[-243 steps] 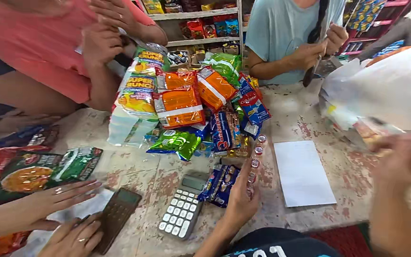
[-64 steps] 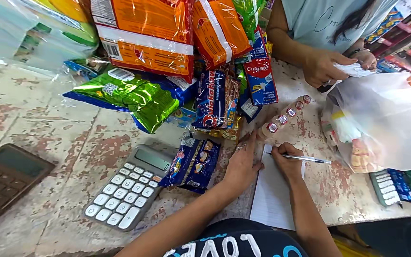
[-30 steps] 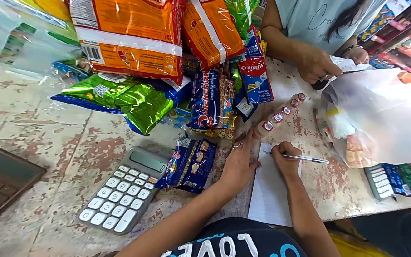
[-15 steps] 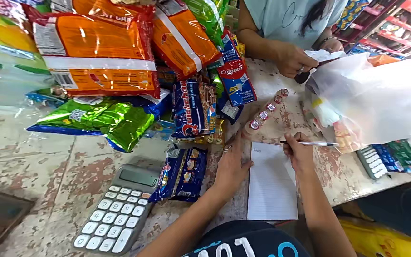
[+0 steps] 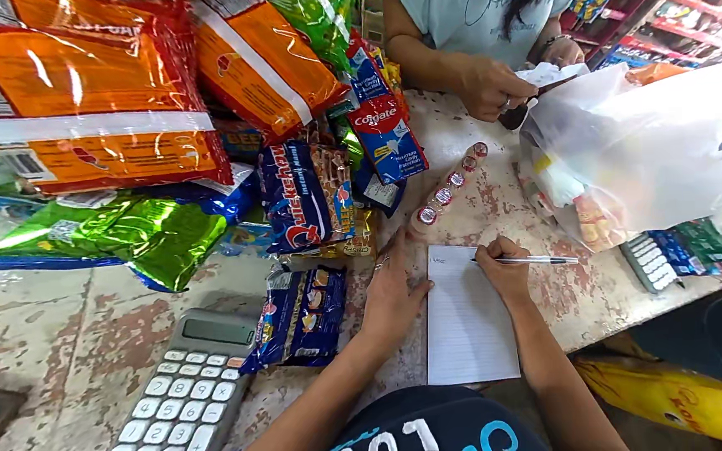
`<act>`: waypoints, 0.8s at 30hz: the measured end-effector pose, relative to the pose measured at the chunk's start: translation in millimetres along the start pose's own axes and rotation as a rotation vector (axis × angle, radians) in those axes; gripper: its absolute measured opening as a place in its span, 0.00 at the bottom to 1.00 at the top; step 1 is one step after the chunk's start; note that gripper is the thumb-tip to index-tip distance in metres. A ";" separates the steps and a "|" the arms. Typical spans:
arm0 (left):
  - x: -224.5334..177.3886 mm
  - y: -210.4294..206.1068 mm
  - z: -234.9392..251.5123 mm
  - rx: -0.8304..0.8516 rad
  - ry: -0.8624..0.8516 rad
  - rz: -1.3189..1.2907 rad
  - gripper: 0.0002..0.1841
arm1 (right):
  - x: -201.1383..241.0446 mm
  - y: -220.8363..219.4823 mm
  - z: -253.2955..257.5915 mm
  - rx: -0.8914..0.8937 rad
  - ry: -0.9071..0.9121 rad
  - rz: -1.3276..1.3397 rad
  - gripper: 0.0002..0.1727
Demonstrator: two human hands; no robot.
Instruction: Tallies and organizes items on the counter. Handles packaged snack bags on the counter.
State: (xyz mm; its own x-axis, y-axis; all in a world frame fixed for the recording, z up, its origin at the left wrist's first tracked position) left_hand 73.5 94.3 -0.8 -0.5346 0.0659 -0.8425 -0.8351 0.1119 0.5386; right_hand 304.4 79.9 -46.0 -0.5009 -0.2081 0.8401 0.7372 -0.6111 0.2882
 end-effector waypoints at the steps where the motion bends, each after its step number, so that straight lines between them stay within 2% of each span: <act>1: 0.6 -0.2 -0.2 -0.007 -0.007 0.002 0.48 | 1.3 -0.3 0.0 0.000 0.001 -0.006 0.17; 24: 1.5 -0.7 -0.1 -0.002 0.000 0.008 0.50 | -5.9 -2.2 -1.6 0.050 0.079 -0.023 0.16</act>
State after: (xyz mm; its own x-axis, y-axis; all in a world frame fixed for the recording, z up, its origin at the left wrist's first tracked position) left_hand 73.3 94.2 -2.5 -0.5414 0.0666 -0.8382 -0.8310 0.1094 0.5454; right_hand 305.0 81.2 -52.3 -0.5509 -0.2554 0.7945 0.7458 -0.5779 0.3314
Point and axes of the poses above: each hand's wrist, its own z-axis towards the middle knuckle, its own y-axis out of the back of the hand, x = y × z, the point moved 4 cm from there along z, towards the middle knuckle, and after that the axes turned 11 degrees about -x, right-handed, at the moved point
